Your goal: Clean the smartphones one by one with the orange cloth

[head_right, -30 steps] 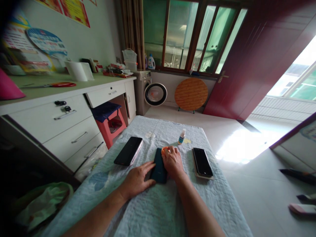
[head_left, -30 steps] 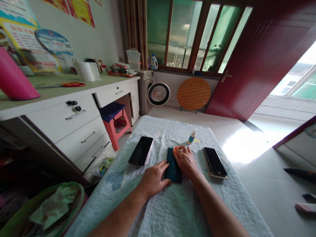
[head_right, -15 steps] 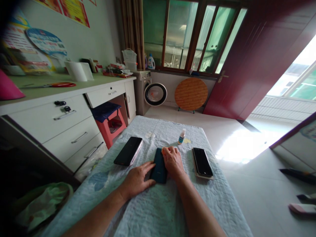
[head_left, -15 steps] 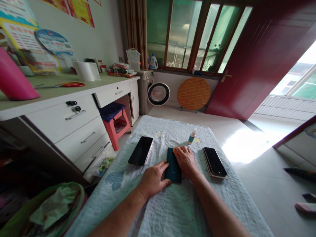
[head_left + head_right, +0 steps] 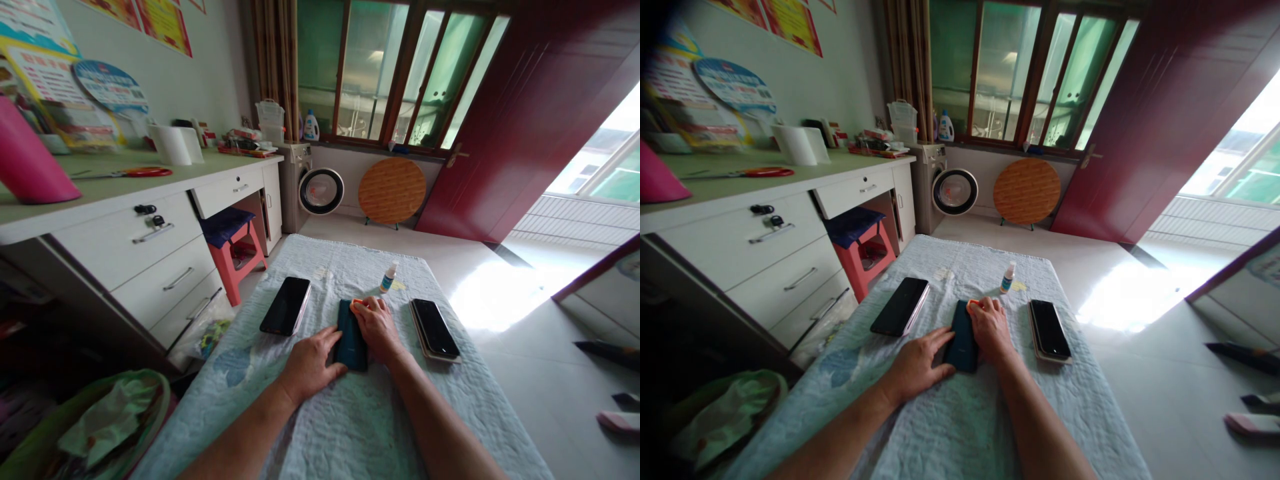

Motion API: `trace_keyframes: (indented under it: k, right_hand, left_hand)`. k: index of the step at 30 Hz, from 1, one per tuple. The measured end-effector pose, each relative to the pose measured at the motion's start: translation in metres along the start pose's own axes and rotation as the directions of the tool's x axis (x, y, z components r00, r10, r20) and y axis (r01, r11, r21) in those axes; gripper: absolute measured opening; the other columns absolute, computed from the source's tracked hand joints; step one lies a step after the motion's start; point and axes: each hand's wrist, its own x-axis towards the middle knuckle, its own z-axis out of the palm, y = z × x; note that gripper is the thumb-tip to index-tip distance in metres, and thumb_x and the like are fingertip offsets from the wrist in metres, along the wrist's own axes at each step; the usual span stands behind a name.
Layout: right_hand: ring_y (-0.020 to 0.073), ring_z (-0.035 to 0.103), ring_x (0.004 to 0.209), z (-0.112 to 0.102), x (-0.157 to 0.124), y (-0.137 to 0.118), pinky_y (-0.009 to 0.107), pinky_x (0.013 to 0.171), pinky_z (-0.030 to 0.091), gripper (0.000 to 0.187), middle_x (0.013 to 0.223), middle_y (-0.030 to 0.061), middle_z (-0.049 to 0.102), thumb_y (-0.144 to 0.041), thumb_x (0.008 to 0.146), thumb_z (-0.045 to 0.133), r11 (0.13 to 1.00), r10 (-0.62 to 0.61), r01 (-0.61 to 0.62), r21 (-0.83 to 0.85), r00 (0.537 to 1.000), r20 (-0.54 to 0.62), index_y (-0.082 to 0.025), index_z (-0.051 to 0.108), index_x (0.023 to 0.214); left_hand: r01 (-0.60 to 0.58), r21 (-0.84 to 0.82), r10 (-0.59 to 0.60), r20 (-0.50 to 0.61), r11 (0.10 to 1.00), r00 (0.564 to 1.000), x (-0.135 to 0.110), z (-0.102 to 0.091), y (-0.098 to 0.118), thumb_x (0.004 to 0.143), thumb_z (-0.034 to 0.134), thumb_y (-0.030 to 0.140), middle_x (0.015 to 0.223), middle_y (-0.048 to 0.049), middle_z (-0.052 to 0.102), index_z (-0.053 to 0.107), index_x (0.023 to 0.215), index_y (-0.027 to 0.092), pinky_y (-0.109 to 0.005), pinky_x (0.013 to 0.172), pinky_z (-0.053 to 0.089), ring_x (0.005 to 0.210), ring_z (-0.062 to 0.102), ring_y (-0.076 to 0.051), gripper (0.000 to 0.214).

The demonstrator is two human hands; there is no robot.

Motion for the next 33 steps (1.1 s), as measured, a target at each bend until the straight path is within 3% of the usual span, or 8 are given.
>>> trace_keyframes:
  k: [8,20,33]
  right_hand:
    - [0.0188,0.049,0.096,-0.001,0.001,-0.003,0.030,0.084,0.035,0.027,0.103,0.0054,0.060,-0.032,0.099,0.045,1.000,0.001,0.000,-0.008,1.000,0.014,-0.027,0.071,0.104]
    - [0.0167,0.049,0.093,-0.005,-0.002,-0.023,0.027,0.081,0.035,0.026,0.097,0.0031,0.061,-0.028,0.100,0.045,0.983,-0.176,0.170,0.075,0.981,0.083,-0.027,0.071,0.103]
    - [0.0205,0.048,0.098,-0.002,0.009,-0.010,0.030,0.082,0.033,0.023,0.108,0.0062,0.058,-0.035,0.097,0.048,0.987,0.081,-0.067,-0.144,0.992,0.098,-0.025,0.065,0.109]
  left_hand:
    - [0.000,-0.001,0.000,-0.008,1.000,1.000,0.001,0.000,0.000,0.076,0.072,0.031,0.143,-0.0104,0.052,0.055,0.134,0.017,-0.035,0.108,0.042,0.127,0.054,-0.026,0.062]
    - [-0.008,-0.045,0.007,-0.022,0.999,1.000,0.001,0.003,-0.002,0.074,0.072,0.030,0.142,-0.0068,0.054,0.055,0.133,0.021,-0.036,0.107,0.044,0.125,0.055,-0.026,0.062]
    - [0.001,-0.012,-0.001,-0.014,1.000,1.000,0.001,0.000,0.000,0.076,0.071,0.031,0.141,-0.0095,0.054,0.055,0.134,0.019,-0.036,0.107,0.044,0.125,0.055,-0.026,0.061]
